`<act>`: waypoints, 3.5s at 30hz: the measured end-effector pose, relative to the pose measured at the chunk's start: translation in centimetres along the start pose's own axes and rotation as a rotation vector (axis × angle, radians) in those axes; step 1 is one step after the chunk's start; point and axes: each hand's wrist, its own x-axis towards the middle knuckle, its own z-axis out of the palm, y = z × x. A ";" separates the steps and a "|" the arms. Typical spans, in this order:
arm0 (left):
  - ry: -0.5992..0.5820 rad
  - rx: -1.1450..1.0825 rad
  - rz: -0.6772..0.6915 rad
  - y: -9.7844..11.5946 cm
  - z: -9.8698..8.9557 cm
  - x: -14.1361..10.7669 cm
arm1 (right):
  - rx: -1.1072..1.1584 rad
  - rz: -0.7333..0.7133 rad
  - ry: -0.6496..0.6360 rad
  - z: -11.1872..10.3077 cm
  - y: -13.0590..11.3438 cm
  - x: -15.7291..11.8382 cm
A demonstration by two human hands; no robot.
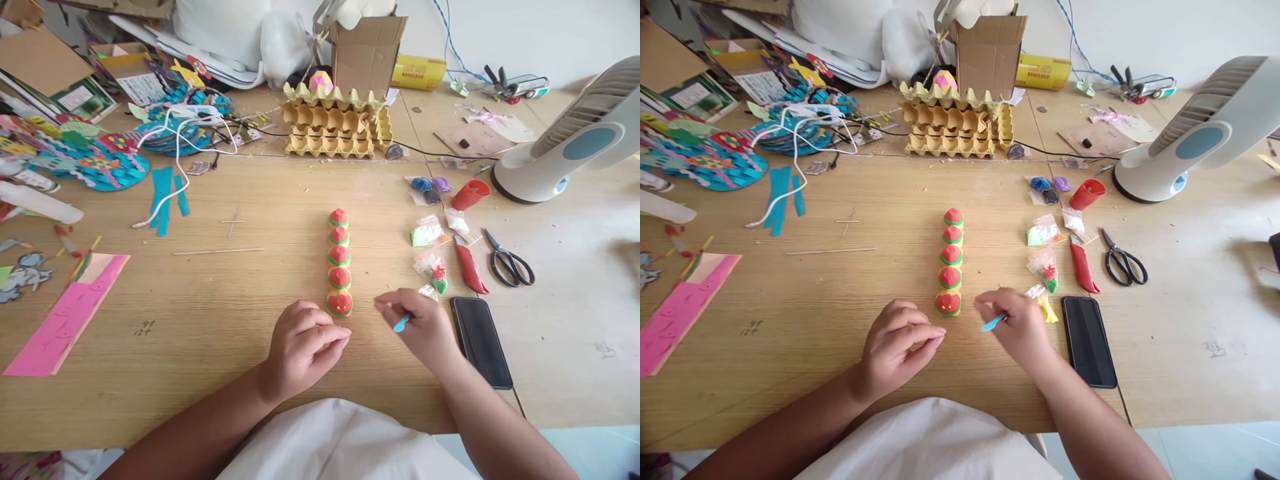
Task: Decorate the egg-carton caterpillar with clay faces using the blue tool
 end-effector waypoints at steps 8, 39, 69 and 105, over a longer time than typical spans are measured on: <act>0.014 0.009 0.003 0.1 0.0 0.1 | -0.538 0.172 0.032 -2.4 3.1 2.7; 0.014 -0.022 0.006 -0.1 -0.1 0.1 | -0.315 0.238 -0.081 -1.3 3.3 3.2; -0.027 -0.026 0.022 0.2 0.0 0.2 | 1.085 0.587 -0.597 3.0 -0.5 -0.7; 0.012 -0.016 -0.041 0.0 -0.4 0.8 | 1.234 0.577 -0.390 1.8 -0.2 0.2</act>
